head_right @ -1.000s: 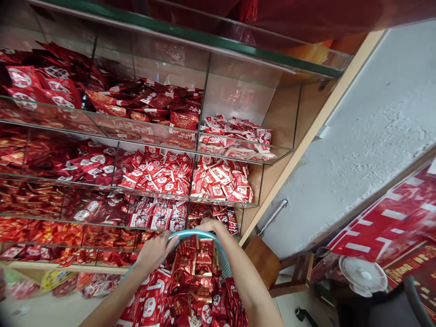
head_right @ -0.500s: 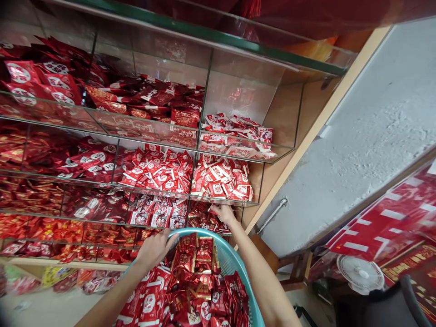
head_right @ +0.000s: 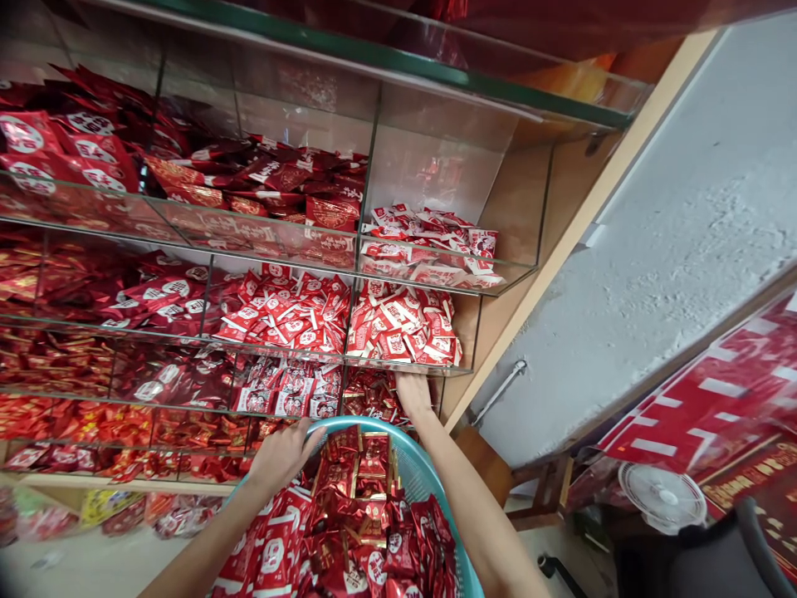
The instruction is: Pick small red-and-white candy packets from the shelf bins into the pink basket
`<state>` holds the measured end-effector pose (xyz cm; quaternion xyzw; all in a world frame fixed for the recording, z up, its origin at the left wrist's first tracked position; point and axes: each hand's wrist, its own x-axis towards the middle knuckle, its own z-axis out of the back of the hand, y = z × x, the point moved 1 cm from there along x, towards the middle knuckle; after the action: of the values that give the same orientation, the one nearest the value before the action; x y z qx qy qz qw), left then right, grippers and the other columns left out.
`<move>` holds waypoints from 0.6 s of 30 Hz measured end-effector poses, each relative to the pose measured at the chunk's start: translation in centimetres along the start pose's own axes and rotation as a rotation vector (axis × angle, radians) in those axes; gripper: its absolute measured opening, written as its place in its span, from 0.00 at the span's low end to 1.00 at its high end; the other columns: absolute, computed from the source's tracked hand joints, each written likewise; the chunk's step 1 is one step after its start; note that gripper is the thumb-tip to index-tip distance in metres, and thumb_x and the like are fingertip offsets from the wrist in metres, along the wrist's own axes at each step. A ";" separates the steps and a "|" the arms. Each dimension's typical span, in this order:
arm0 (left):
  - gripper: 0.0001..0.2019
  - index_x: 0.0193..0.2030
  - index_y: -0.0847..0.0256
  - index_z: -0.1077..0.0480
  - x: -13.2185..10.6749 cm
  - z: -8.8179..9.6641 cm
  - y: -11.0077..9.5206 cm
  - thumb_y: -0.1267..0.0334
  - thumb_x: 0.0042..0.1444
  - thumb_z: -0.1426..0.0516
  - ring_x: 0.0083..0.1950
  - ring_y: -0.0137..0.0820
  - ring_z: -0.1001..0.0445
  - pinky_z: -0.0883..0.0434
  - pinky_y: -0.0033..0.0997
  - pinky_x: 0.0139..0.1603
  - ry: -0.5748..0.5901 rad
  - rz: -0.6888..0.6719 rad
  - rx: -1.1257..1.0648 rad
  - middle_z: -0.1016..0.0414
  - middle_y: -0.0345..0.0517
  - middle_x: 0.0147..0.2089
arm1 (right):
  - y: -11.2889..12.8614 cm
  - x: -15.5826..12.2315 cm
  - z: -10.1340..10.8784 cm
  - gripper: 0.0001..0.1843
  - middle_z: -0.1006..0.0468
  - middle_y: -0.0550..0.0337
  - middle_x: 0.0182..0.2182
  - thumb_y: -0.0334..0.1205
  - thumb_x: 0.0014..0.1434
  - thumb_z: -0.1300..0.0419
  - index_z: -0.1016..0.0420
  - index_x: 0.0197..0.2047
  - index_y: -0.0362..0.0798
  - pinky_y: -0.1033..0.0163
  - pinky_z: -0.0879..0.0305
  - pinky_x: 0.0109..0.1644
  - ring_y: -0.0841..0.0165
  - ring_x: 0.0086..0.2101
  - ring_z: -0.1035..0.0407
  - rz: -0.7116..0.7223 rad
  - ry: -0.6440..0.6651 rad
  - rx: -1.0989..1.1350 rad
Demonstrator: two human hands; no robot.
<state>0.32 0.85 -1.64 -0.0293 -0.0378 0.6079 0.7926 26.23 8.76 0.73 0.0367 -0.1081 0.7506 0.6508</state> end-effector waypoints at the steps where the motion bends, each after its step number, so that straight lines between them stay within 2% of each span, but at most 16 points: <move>1: 0.30 0.48 0.66 0.37 0.0 -0.1 0.0 0.48 0.60 0.69 0.36 0.39 0.27 0.34 0.34 0.35 -0.005 0.000 0.005 0.27 0.56 0.35 | 0.7 0.0 -0.1 0.20 0.30 0.49 0.47 0.31 0.60 0.60 0.36 0.51 0.46 0.58 0.53 0.54 0.61 0.48 0.40 0.035 0.023 0.009; 4: 0.30 0.49 0.66 0.37 0.0 0.0 -0.1 0.47 0.59 0.69 0.35 0.40 0.27 0.34 0.34 0.33 -0.017 0.005 0.023 0.27 0.55 0.34 | 2.7 0.1 -0.8 0.15 0.30 0.52 0.46 0.35 0.59 0.56 0.33 0.46 0.48 0.61 0.51 0.51 0.63 0.48 0.41 0.076 0.073 0.018; 9: 0.30 0.47 0.66 0.36 0.0 0.1 -0.1 0.48 0.60 0.69 0.36 0.40 0.27 0.34 0.34 0.33 -0.016 0.006 0.039 0.27 0.54 0.34 | 4.3 0.1 -2.2 0.14 0.31 0.47 0.46 0.32 0.56 0.52 0.29 0.43 0.44 0.56 0.53 0.51 0.59 0.49 0.44 0.059 0.141 -0.014; 13: 0.30 0.48 0.66 0.36 -0.1 0.2 -0.1 0.47 0.60 0.69 0.37 0.39 0.27 0.34 0.33 0.34 0.004 0.013 0.014 0.27 0.56 0.34 | 2.6 -0.2 -2.0 0.17 0.36 0.47 0.51 0.30 0.57 0.55 0.31 0.46 0.47 0.54 0.53 0.51 0.58 0.51 0.46 0.047 0.150 -0.031; 18: 0.31 0.49 0.65 0.37 0.0 0.2 -0.2 0.46 0.59 0.70 0.35 0.39 0.27 0.34 0.34 0.32 0.015 0.017 -0.007 0.27 0.56 0.34 | 0.2 -0.9 -1.1 0.17 0.37 0.49 0.51 0.33 0.59 0.55 0.31 0.46 0.49 0.56 0.54 0.52 0.60 0.52 0.49 0.076 0.163 -0.015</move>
<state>0.52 0.74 -1.37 -0.0369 -0.0338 0.6144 0.7874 26.26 8.13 -0.51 -0.0333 -0.0616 0.7743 0.6289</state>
